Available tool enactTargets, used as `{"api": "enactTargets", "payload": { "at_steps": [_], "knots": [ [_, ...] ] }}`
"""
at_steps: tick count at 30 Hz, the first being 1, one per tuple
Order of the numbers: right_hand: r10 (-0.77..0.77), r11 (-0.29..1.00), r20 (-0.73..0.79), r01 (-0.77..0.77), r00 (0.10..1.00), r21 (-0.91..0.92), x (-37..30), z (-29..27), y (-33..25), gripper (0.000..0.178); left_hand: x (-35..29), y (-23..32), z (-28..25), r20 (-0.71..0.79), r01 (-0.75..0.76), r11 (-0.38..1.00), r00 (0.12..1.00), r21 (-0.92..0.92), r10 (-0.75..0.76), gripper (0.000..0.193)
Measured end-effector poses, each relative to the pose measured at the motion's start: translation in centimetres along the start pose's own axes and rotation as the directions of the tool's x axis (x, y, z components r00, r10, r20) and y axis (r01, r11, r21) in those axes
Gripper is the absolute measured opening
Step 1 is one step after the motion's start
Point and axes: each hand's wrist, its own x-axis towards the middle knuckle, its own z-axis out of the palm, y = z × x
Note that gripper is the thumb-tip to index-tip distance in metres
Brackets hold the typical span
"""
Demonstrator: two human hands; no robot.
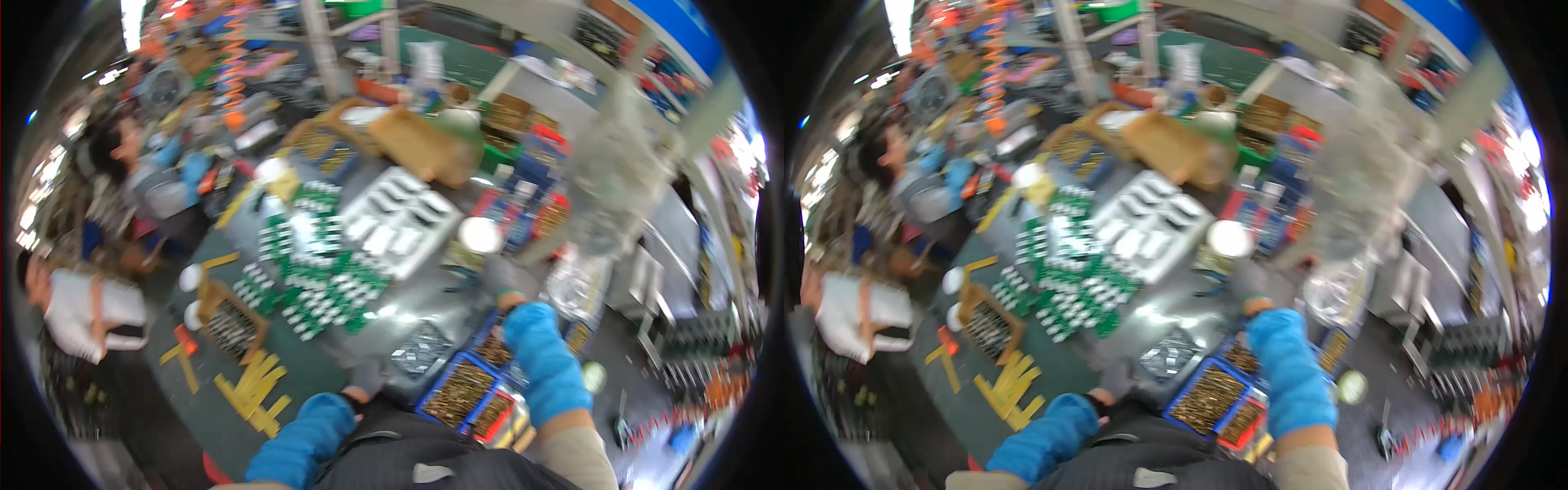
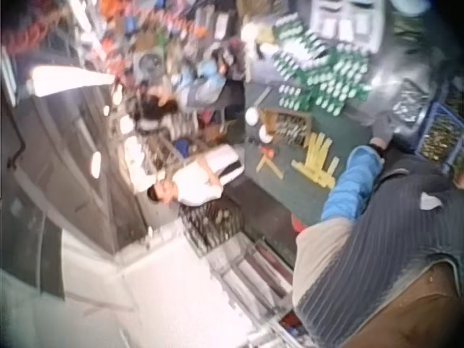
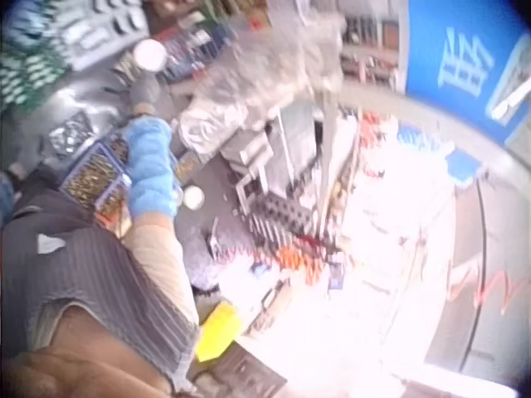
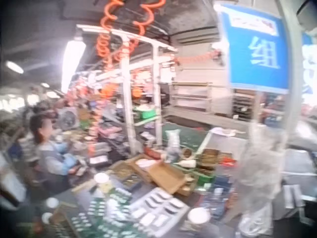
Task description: Assembling and inspecting electrical components at a factory workstation.
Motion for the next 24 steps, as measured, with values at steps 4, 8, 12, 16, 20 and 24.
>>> {"api": "enactTargets", "payload": {
  "at_steps": [4, 8, 12, 16, 20, 24],
  "knots": [
    [0.043, 0.999, -0.051, -0.043, 0.998, 0.002, 0.2, 1.0, 4.7, 0.026, 2.0, 2.9, 1.4, 0.021, -0.088, 0.995, 0.996, 0.054, 0.087, 0.020],
    [-0.076, 0.997, -0.177, 0.078, 0.981, 0.004, 4.2, 6.6, 8.7, 0.029, 2.2, 3.5, 1.8, 0.029, 0.110, 0.991, 0.993, 0.079, -0.113, 0.029],
    [-0.139, 0.990, -0.211, 0.134, 0.967, -0.039, 5.2, 8.0, 9.0, 0.028, 1.9, 4.2, 1.0, 0.077, 0.192, 0.979, 0.977, 0.068, -0.197, 0.025],
    [-0.156, 0.988, -0.228, 0.147, 0.961, -0.056, 5.4, 8.1, 9.2, 0.027, 2.1, 4.6, 0.2, 0.089, 0.188, 0.981, 0.978, 0.040, -0.191, 0.024],
    [-0.171, 0.985, -0.251, 0.161, 0.953, -0.060, 5.8, 8.5, 9.7, 0.028, 2.2, 4.7, -0.6, 0.126, 0.179, 0.984, 0.976, 0.021, -0.180, 0.025],
    [-0.163, 0.987, -0.229, 0.153, 0.960, -0.057, 5.9, 8.5, 9.6, 0.028, 2.1, 4.8, -0.7, 0.105, 0.175, 0.984, 0.978, 0.037, -0.178, 0.025]
  ]
}}
